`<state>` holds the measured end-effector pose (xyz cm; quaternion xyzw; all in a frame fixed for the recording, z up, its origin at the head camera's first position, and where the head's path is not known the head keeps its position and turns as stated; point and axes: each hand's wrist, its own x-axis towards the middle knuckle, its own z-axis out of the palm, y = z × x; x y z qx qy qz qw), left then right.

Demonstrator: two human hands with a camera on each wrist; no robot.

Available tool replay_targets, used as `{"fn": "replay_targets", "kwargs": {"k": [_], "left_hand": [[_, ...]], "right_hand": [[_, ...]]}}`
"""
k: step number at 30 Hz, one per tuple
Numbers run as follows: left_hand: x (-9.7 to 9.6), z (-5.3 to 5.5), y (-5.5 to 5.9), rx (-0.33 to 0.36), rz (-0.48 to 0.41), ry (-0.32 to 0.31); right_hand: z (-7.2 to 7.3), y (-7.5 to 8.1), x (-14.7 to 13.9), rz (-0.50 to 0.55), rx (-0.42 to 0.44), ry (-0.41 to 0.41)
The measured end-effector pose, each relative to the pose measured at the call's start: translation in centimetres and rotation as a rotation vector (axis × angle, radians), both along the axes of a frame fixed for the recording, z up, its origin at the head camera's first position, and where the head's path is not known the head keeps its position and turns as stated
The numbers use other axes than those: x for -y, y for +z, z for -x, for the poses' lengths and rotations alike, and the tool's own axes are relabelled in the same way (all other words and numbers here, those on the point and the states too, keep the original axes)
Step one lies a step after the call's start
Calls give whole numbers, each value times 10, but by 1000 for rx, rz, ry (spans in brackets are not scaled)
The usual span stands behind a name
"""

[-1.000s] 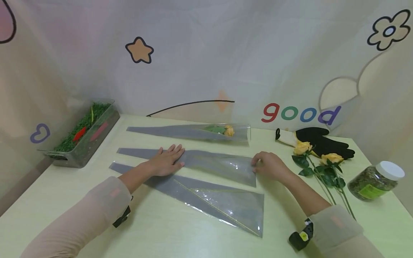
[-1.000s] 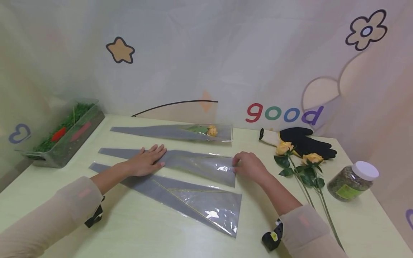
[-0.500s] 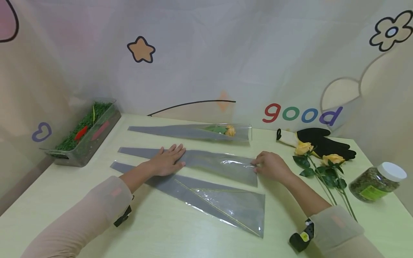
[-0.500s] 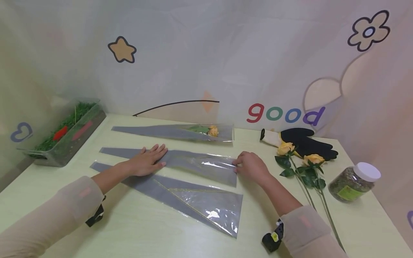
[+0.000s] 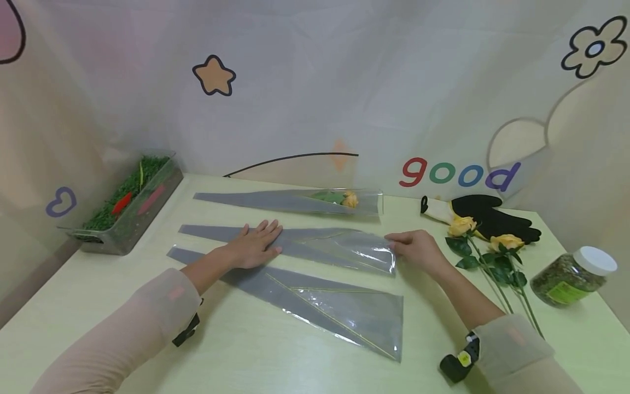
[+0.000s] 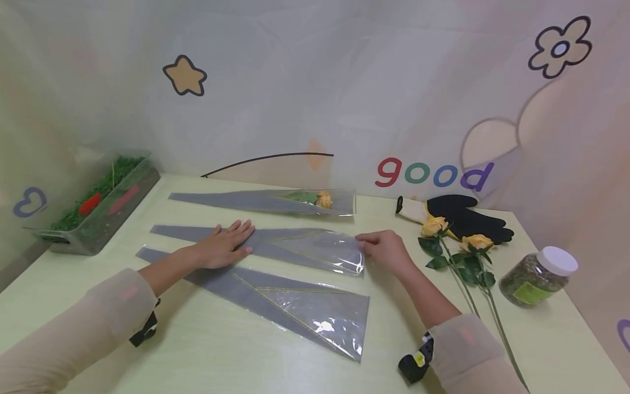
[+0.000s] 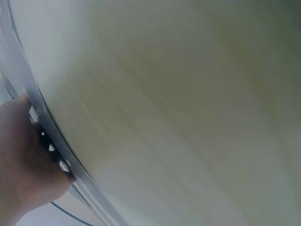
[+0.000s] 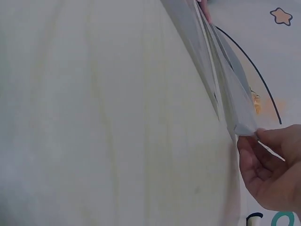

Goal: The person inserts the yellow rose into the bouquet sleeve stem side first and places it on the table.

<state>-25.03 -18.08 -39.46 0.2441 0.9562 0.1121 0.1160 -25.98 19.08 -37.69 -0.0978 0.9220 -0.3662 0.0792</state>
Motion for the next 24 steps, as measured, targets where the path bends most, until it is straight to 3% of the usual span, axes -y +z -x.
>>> {"fn": "replay_targets", "kwargs": {"k": [5,14,24], "left_hand": [[-1,0,0,0,0,-1],[-1,0,3,-2,-2,1],[-1,-1,2,4,-6,-1]], "right_hand": [[-1,0,3,172,103,-105],[-1,4,7,215,9,-166],[-2,1,11,238,8,-209]]}}
